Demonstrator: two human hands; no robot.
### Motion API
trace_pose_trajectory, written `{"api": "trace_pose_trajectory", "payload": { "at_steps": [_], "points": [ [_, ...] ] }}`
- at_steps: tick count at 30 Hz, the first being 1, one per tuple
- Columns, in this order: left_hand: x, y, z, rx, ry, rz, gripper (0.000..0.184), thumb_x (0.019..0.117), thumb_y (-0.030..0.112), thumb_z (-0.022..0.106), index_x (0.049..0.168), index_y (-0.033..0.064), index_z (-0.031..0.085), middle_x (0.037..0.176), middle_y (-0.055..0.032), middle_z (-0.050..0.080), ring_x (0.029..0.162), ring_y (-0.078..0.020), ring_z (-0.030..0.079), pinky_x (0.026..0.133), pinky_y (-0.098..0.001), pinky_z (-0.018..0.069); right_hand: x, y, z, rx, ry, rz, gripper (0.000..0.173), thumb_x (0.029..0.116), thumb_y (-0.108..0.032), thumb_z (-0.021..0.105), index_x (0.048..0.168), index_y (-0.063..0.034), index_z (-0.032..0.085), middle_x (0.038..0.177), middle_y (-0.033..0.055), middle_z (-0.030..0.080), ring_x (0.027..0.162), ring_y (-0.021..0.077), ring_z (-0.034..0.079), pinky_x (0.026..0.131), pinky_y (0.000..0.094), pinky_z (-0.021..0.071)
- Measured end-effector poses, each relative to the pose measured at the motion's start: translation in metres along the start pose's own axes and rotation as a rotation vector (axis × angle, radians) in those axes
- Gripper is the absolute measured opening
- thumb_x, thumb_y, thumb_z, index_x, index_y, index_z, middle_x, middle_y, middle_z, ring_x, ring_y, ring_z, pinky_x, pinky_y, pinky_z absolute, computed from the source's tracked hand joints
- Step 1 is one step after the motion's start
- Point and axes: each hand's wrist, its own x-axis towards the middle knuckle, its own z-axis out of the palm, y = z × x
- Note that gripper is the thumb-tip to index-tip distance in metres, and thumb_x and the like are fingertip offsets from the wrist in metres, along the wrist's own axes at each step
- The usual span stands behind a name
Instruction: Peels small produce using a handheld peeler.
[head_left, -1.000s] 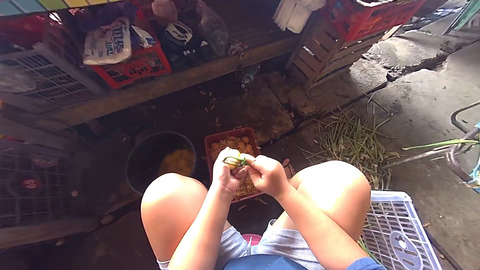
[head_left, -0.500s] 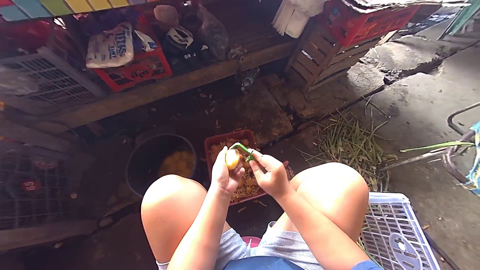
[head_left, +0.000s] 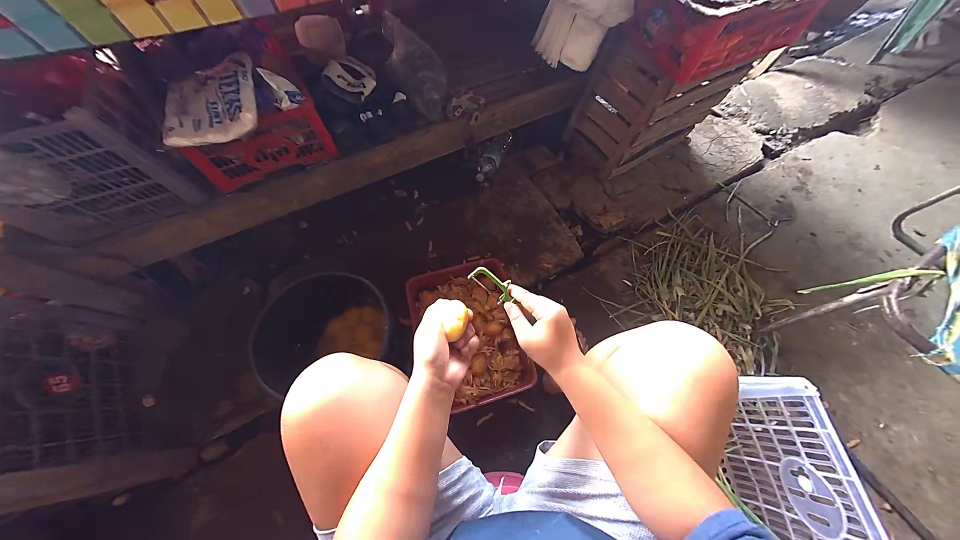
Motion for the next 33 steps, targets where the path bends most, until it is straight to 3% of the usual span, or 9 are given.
{"api": "trace_pose_trajectory", "payload": {
  "at_steps": [3,6,10,12,15,22,25,28,33],
  "points": [
    [0.001,0.000,0.002,-0.021,0.022,0.008,0.045,0.1129,0.031,0.019,0.091,0.0087,0.051,0.066,-0.0030,0.055,0.043,-0.0059,0.045,0.041,-0.0160,0.0394,-0.009,-0.004,0.003,0.056,0.004,-0.116,0.031,0.0996,-0.013,0.059,0.123,0.0034,0.072,0.111,0.0185,0.075,0.103,0.0266,0.074,0.093,0.0424,0.0580],
    [0.002,-0.004,0.006,-0.054,0.080,-0.037,0.049,0.1136,0.036,0.022,0.086,0.0079,0.051,0.056,-0.0014,0.049,0.039,-0.0068,0.045,0.039,-0.0172,0.0410,-0.019,-0.009,0.008,0.029,-0.011,-0.279,0.029,0.0984,-0.013,0.060,0.119,-0.0011,0.075,0.090,0.0132,0.075,0.083,0.0219,0.073,0.080,0.0379,0.0598],
    [0.000,-0.007,0.006,-0.026,0.054,-0.002,0.040,0.1098,0.021,0.027,0.079,0.0097,0.050,0.052,0.0004,0.046,0.037,-0.0041,0.041,0.036,-0.0152,0.0352,-0.012,-0.004,0.010,-0.078,0.011,-0.397,0.027,0.0968,-0.014,0.060,0.115,-0.0044,0.078,0.075,0.0103,0.070,0.068,0.0224,0.069,0.065,0.0382,0.0579],
    [-0.003,-0.008,0.002,0.060,-0.047,0.013,0.042,0.1098,0.022,0.022,0.082,0.0104,0.051,0.057,0.0000,0.053,0.038,-0.0020,0.039,0.036,-0.0137,0.0314,-0.004,0.001,0.004,-0.162,-0.003,-0.313,0.028,0.0956,-0.012,0.061,0.117,-0.0048,0.078,0.077,0.0131,0.071,0.070,0.0279,0.070,0.065,0.0451,0.0580],
    [-0.008,-0.012,0.006,0.129,-0.109,0.037,0.036,0.1096,0.021,0.023,0.087,0.0112,0.050,0.061,0.0000,0.055,0.039,-0.0014,0.039,0.038,-0.0135,0.0316,0.004,0.003,-0.002,-0.195,-0.112,-0.084,0.031,0.0997,-0.017,0.059,0.125,-0.0066,0.075,0.096,0.0178,0.075,0.091,0.0345,0.073,0.081,0.0536,0.0569],
    [-0.007,-0.002,0.011,-0.050,0.094,0.121,0.026,0.1119,0.019,0.029,0.102,0.0063,0.050,0.072,-0.0064,0.061,0.047,-0.0099,0.057,0.046,-0.0207,0.0528,0.001,-0.002,-0.006,0.056,-0.078,0.097,0.034,0.1041,-0.018,0.054,0.129,0.0002,0.069,0.120,0.0162,0.073,0.109,0.0250,0.071,0.097,0.0453,0.0541],
    [-0.005,-0.002,0.013,-0.137,0.122,0.056,0.046,0.1139,0.038,0.020,0.098,0.0076,0.050,0.071,-0.0068,0.061,0.044,-0.0091,0.053,0.042,-0.0195,0.0481,-0.007,-0.006,-0.001,0.099,-0.081,0.058,0.034,0.1033,-0.019,0.054,0.126,0.0012,0.069,0.116,0.0155,0.074,0.105,0.0215,0.071,0.094,0.0403,0.0552],
    [0.003,-0.005,0.008,-0.162,0.087,-0.018,0.065,0.1099,0.054,0.011,0.090,0.0090,0.052,0.060,-0.0022,0.051,0.039,-0.0072,0.042,0.037,-0.0179,0.0369,-0.018,-0.007,0.013,0.064,-0.041,-0.194,0.030,0.1010,-0.018,0.058,0.120,0.0012,0.073,0.104,0.0145,0.076,0.097,0.0223,0.074,0.089,0.0404,0.0594],
    [0.001,-0.008,0.012,-0.187,0.143,-0.079,0.055,0.1110,0.047,0.022,0.081,0.0095,0.050,0.056,-0.0039,0.051,0.039,-0.0083,0.044,0.036,-0.0199,0.0369,-0.025,-0.013,0.023,-0.078,0.011,-0.416,0.028,0.0990,-0.017,0.059,0.116,-0.0026,0.077,0.079,0.0110,0.072,0.070,0.0232,0.070,0.066,0.0376,0.0584]
  ]
}}
